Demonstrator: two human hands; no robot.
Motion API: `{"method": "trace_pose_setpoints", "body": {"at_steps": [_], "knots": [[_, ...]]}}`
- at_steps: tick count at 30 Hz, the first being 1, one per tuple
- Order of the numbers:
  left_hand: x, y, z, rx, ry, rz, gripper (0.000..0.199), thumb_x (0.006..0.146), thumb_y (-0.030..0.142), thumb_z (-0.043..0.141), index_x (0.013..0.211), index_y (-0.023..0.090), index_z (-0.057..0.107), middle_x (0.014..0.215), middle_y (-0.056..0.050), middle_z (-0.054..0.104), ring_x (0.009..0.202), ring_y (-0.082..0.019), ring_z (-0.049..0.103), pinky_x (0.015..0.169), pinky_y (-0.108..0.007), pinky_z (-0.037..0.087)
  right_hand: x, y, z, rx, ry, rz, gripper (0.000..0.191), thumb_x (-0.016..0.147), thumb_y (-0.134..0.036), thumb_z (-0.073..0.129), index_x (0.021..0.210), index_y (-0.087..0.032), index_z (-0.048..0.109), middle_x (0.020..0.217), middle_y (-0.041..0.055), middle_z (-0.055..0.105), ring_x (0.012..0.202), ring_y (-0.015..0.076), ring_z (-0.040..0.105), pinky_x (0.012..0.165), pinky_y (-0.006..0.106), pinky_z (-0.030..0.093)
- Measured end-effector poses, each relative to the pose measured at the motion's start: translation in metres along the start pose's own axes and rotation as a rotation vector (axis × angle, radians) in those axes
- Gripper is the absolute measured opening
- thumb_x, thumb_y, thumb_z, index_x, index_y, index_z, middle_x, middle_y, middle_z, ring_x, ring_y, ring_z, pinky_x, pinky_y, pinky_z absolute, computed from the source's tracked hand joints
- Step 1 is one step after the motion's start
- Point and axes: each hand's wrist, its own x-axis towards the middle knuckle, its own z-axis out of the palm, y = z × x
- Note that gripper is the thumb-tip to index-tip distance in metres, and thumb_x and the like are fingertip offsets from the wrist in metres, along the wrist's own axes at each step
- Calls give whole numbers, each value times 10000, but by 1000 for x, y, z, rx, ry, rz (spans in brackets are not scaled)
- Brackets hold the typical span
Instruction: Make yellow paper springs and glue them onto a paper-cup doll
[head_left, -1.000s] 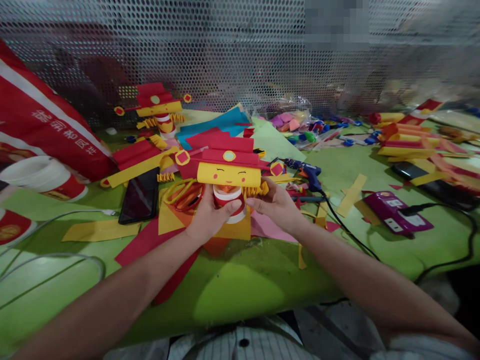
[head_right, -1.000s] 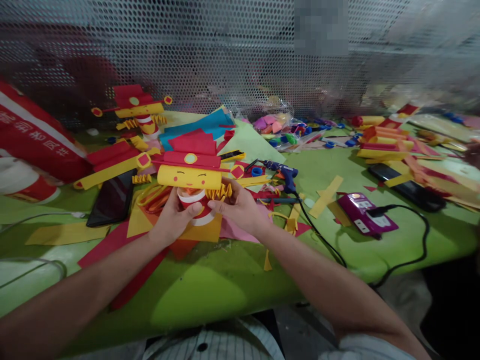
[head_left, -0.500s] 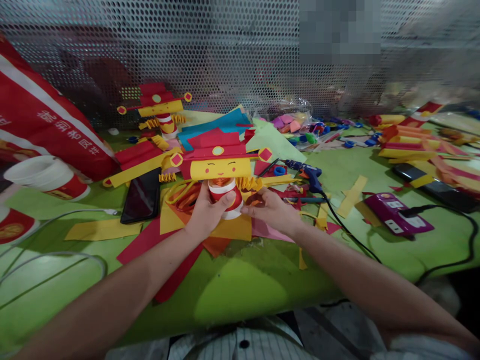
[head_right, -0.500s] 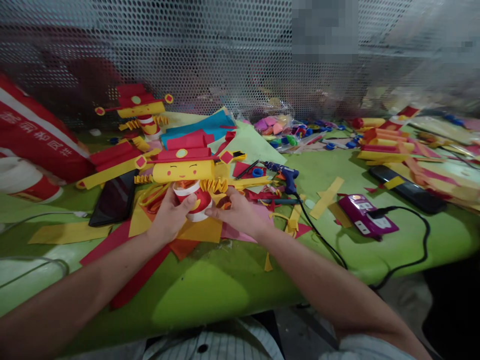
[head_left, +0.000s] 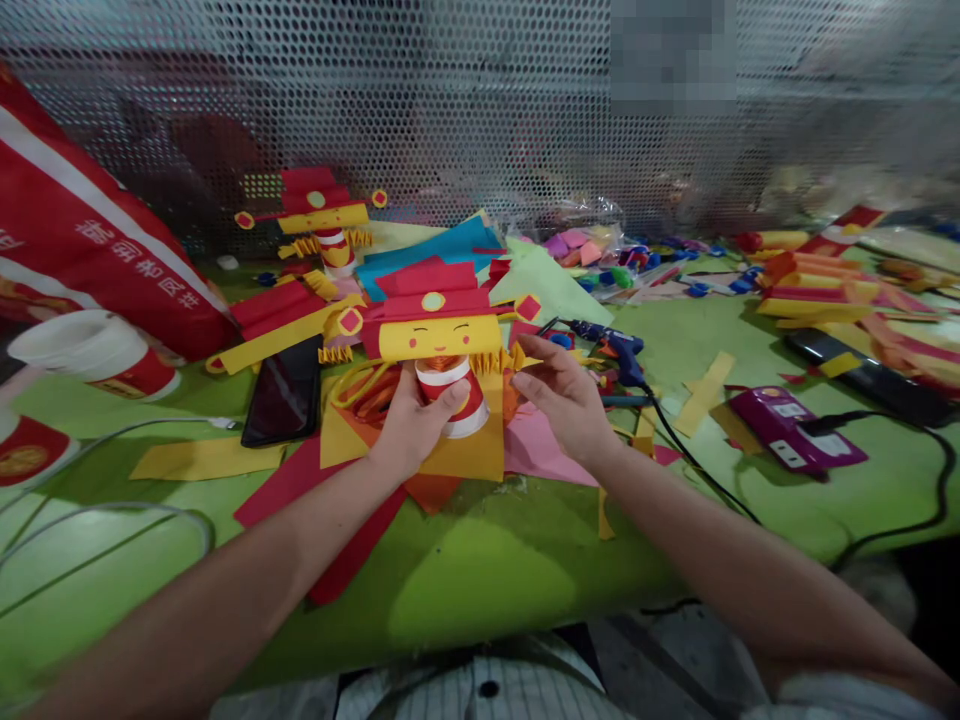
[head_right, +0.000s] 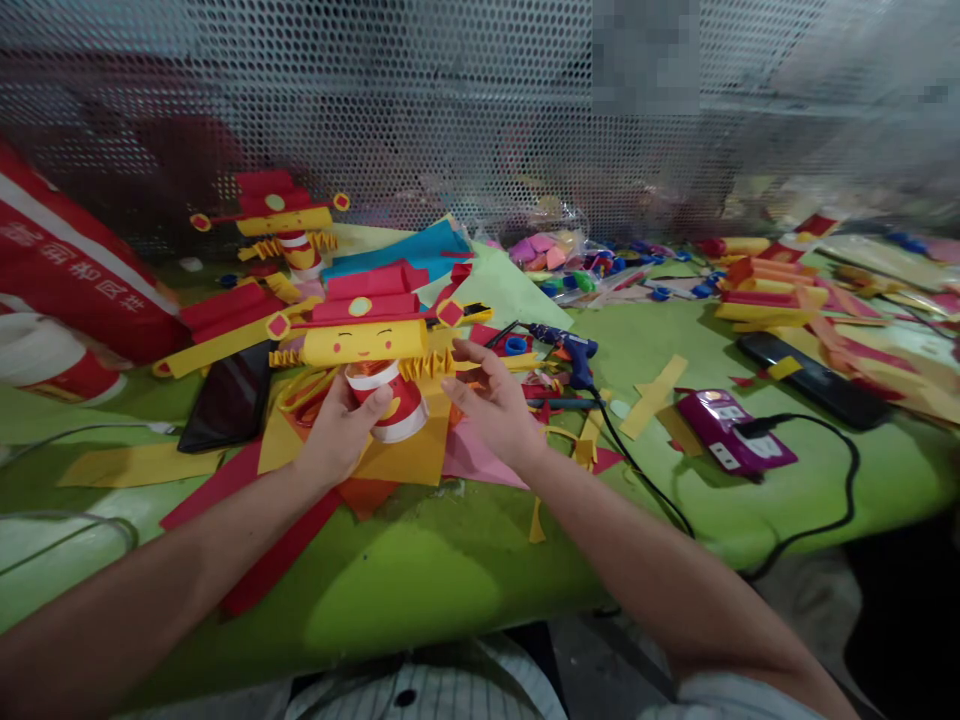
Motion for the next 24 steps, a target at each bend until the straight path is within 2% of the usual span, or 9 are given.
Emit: {"method": "trace_pose_setpoints", "body": {"at_steps": [4,8,10,13,16,18,24], "knots": [[1,0,1,-25,12,4,599,582,493,752,1078,228,547,1101,-58,636,1004,-210,591,874,-340,477,0,2,-2,-79,4,-6,385,686,-475,666,970,-227,585,891,29,582,739,137,536,660,303,478],[2,0,0,-52,29,13,615,573,500,754,1088,233,549,1124,-60,627,1056,-225,569,913,-361,455,2,5,-4,-134,-19,64,412,714,-498,625,997,-205,561,798,15,581,712,142,545,688,332,480],[2,1,0,-51,42,21,603,574,496,755,1079,235,555,1118,-54,629,1061,-222,566,921,-358,449,1,3,-4,-191,-71,100,427,708,-496,632,1002,-197,555,872,43,604,756,158,559,704,346,482],[1,1,1,-40,54,24,582,586,490,751,1073,236,557,1116,-49,627,1051,-218,571,930,-361,441,-3,-2,1,-231,-200,165,490,660,-453,694,1050,-202,535,1099,99,584,896,195,569,750,366,488],[0,2,2,-33,47,21,592,591,493,747,1088,237,551,1133,-53,618,1055,-219,569,937,-366,437,-8,-5,9,-169,-300,233,625,598,-381,755,1132,-212,476,1204,117,536,994,215,560,829,396,480],[-1,3,3,-38,24,25,597,595,495,744,1099,242,549,1138,-53,616,1055,-219,568,928,-363,446,-10,-4,15,-124,-321,258,657,573,-346,771,1133,-210,454,1164,115,557,974,214,576,847,408,479],[-4,5,6,-68,-58,19,542,637,468,729,1109,263,560,1134,-38,623,1075,-226,559,925,-369,452,-11,0,21,84,-282,303,575,546,-293,780,1003,-224,438,973,64,613,873,193,609,794,392,520]]}}
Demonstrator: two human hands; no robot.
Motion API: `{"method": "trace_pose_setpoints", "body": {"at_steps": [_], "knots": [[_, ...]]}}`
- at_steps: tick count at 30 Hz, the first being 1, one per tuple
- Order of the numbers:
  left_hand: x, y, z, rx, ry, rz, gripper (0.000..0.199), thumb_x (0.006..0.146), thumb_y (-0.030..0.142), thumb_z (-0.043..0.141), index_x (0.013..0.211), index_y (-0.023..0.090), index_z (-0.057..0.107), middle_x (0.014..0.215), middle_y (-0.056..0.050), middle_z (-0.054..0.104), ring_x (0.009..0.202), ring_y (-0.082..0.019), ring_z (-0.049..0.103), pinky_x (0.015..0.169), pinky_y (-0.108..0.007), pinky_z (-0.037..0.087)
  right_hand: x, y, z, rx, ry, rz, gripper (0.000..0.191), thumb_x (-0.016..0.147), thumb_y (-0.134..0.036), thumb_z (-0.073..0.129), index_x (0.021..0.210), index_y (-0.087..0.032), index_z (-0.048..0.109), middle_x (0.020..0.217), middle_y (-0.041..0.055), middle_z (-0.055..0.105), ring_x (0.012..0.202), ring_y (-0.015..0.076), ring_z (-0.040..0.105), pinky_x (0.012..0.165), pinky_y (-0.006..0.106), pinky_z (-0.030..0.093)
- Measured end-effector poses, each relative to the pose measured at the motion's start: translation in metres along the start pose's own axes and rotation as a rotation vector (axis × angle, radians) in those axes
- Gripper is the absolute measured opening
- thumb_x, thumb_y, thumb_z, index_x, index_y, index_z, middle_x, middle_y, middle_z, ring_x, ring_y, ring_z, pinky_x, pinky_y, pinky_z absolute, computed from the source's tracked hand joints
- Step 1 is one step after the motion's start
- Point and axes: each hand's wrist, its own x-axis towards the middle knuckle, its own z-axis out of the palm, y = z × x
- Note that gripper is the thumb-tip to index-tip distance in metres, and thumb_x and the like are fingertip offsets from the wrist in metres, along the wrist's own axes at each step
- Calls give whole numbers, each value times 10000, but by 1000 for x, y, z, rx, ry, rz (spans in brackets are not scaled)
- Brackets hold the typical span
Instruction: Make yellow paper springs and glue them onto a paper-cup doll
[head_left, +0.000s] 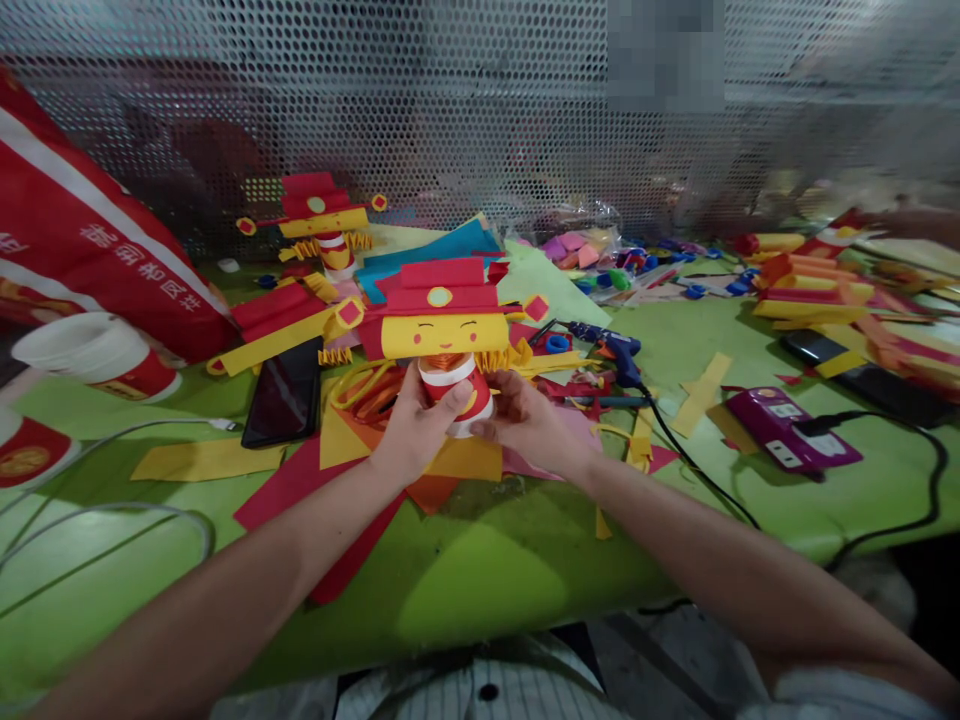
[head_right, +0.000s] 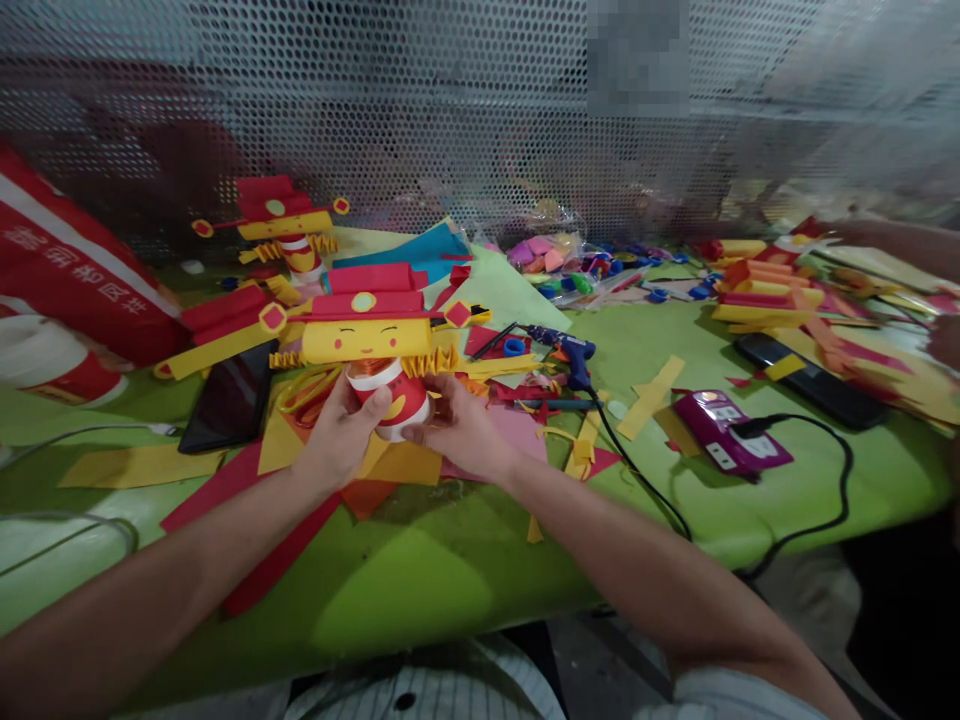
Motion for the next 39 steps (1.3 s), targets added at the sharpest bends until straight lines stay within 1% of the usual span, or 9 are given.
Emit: {"method": "trace_pose_setpoints", "body": {"at_steps": [6,10,15,20,23,26,29,35,39], "knots": [[-3,2,1,-139,-104,-39,488,719,413,676,1168,265,551,1193,-36,605,1212,-251,461,1033,-403,360,-1,-8,-1,152,32,-38,575,518,-269,806,960,-244,439,1075,55,584,977,194,591,871,375,511],[-6,1,3,-101,-203,-28,460,796,341,607,1239,272,504,1273,-27,556,1272,-225,394,1086,-384,284,-2,-7,2,186,-1,-33,580,506,-237,816,933,-264,425,1020,27,613,991,211,590,862,406,523],[-6,3,2,-65,-273,-19,484,809,349,585,1276,278,478,1327,-29,514,1289,-232,370,1106,-383,243,0,-3,-1,269,57,-87,598,478,-239,827,937,-258,442,1080,33,591,1009,213,585,902,418,495],[-4,4,0,-32,-243,-74,415,784,446,589,1151,251,589,1194,-46,617,1229,-259,446,1043,-410,341,2,-10,-5,347,18,-68,602,444,-297,836,931,-255,484,1105,41,611,1060,239,568,892,428,488],[-3,5,-1,-27,-222,-127,427,694,509,660,1021,234,654,1054,-61,678,1133,-285,533,953,-414,431,2,-14,-7,333,-52,-21,590,432,-384,829,926,-251,534,1070,49,648,1080,259,563,863,432,495],[-2,7,-3,-42,-287,-176,493,615,530,715,995,220,666,1000,-81,691,1092,-308,560,913,-429,457,1,-15,-8,299,-136,21,614,438,-441,815,970,-247,578,1065,60,663,1070,266,572,845,430,496],[-2,8,-6,-53,-366,-191,514,617,529,716,1032,232,652,1064,-80,670,1111,-303,547,942,-441,434,1,-15,-9,300,-185,42,608,450,-453,809,979,-244,595,1040,59,674,1061,263,579,838,424,494],[-1,10,-12,-48,-405,-197,454,640,492,716,1011,238,654,1051,-67,671,1107,-291,550,983,-427,397,1,-9,-9,326,-62,-19,539,452,-391,832,883,-249,541,881,14,680,888,214,636,782,383,514],[1,14,-13,-53,-382,-235,506,578,447,772,993,187,648,1016,-108,680,1056,-312,580,936,-453,423,-2,-5,-8,192,-21,-95,478,545,-422,792,899,-240,526,796,-2,644,770,164,615,725,333,504]]}}
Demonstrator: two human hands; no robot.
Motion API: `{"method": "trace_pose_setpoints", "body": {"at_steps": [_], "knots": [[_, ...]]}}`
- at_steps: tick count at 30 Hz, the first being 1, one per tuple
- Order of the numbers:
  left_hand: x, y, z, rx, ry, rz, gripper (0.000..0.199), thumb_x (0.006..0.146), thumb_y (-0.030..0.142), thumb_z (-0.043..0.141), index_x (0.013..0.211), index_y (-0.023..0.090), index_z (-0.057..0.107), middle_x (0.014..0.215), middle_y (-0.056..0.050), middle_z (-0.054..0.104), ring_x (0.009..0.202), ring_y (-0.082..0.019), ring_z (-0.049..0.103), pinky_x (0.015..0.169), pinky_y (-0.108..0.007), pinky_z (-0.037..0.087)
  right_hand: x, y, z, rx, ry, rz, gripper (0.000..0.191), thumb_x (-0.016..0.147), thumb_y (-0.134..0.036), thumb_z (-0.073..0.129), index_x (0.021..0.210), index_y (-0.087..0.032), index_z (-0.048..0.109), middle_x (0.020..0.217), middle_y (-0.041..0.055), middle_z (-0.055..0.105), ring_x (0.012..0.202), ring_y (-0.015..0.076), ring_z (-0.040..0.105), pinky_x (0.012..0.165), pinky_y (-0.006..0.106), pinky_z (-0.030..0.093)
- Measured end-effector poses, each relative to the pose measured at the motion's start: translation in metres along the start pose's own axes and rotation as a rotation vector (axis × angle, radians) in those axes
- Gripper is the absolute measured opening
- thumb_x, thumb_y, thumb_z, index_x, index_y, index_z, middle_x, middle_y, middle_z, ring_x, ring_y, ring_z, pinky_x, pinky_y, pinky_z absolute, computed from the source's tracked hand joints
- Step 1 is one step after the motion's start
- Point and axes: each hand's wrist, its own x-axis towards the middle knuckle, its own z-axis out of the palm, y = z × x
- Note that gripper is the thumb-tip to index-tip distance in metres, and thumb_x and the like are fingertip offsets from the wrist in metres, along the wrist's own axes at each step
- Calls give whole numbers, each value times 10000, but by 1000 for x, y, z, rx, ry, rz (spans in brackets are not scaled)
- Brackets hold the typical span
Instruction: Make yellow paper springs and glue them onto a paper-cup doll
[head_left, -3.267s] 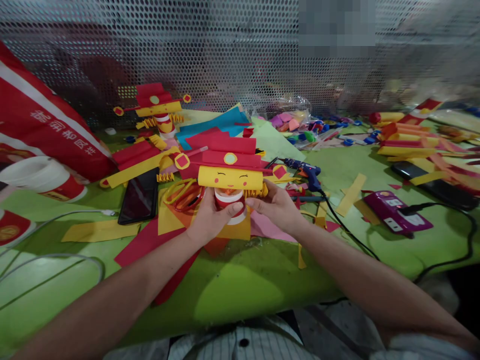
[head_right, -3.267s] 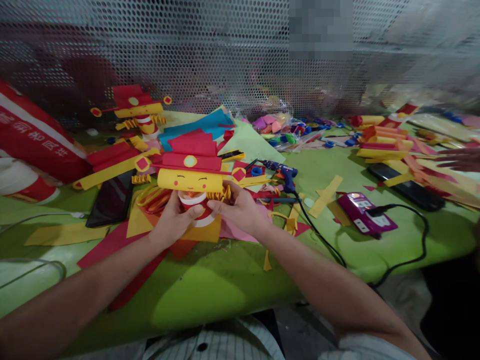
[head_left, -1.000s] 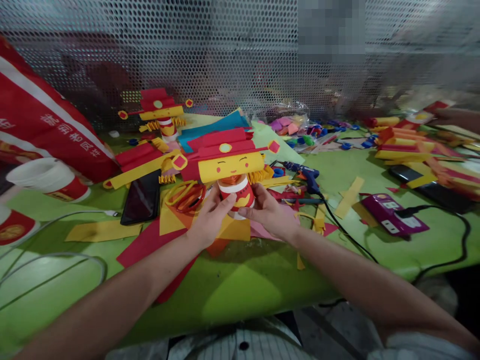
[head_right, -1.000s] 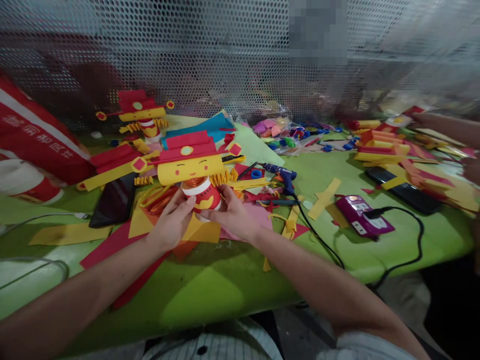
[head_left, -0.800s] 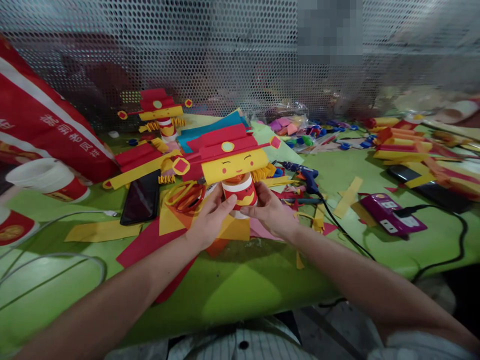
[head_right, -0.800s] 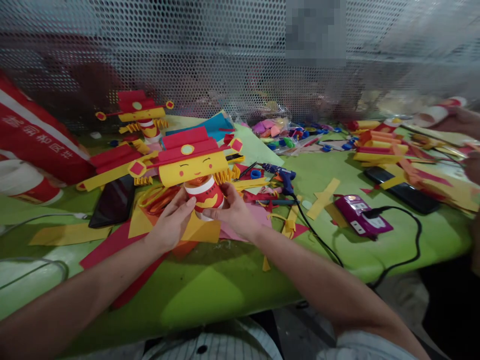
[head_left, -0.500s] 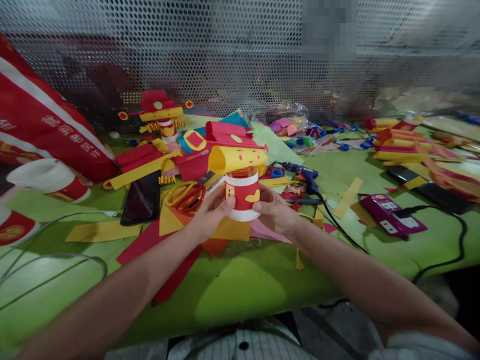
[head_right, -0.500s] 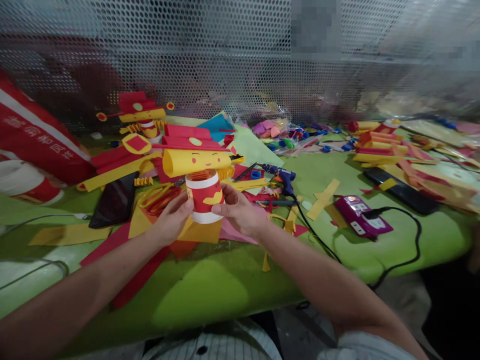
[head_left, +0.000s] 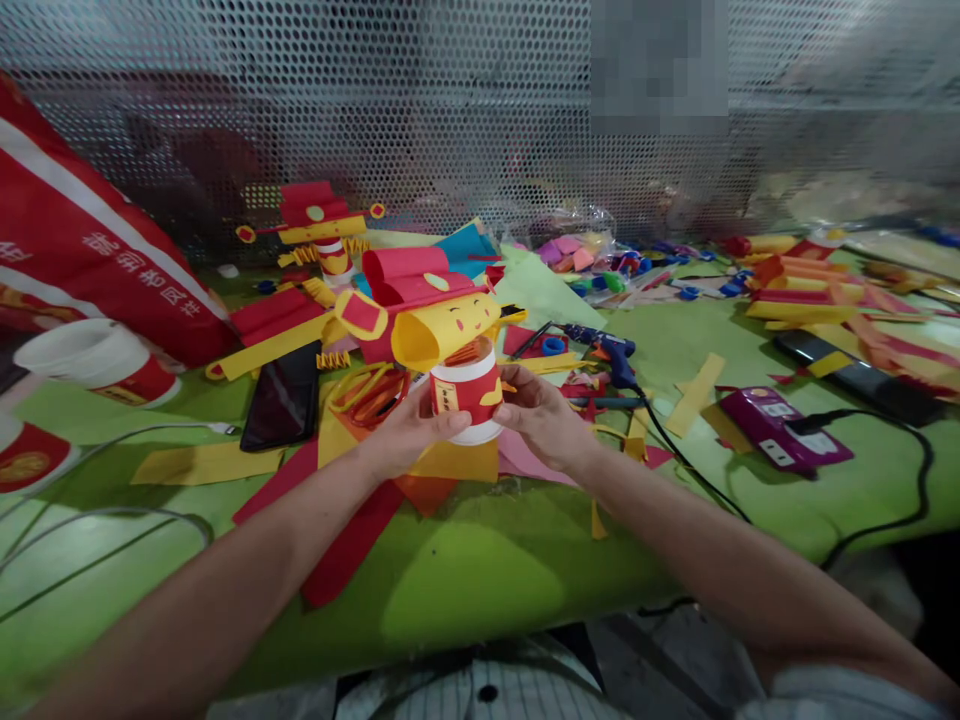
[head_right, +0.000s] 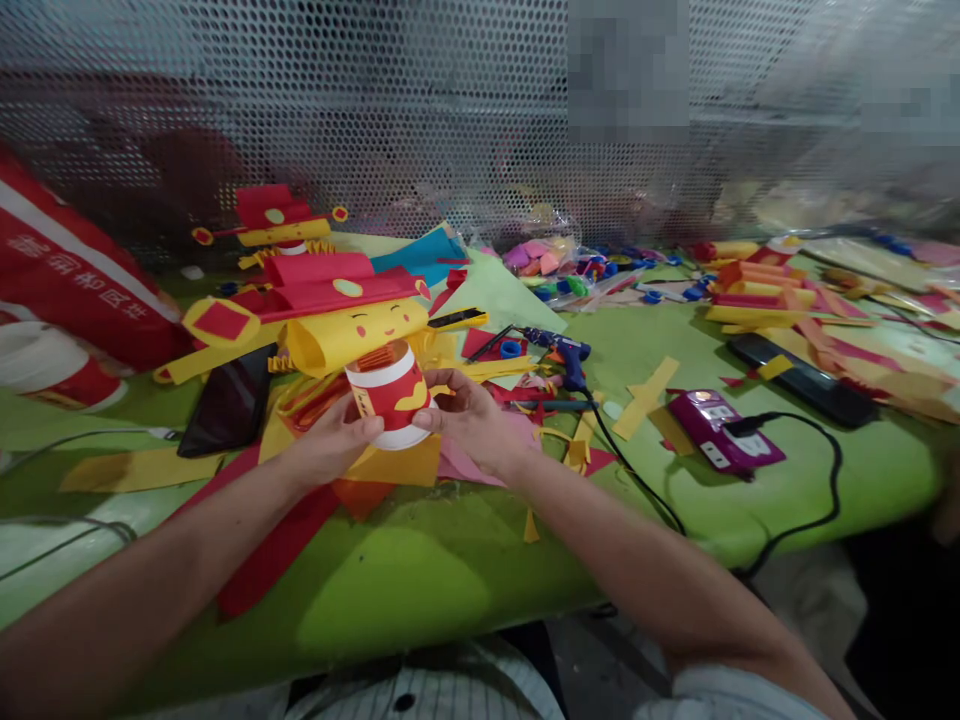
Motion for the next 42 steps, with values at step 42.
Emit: {"method": "trace_pose_setpoints", "body": {"at_steps": [42], "knots": [[16,-4,-9,184,664,145,470,524,326,806,898,190,558,870,-19,665,816,-186,617,807,-359,483,-8,-54,-34,-453,446,-137,277,550,-415,757,633,-204,598,563,-3,597,480,129,549,447,272,479]]}}
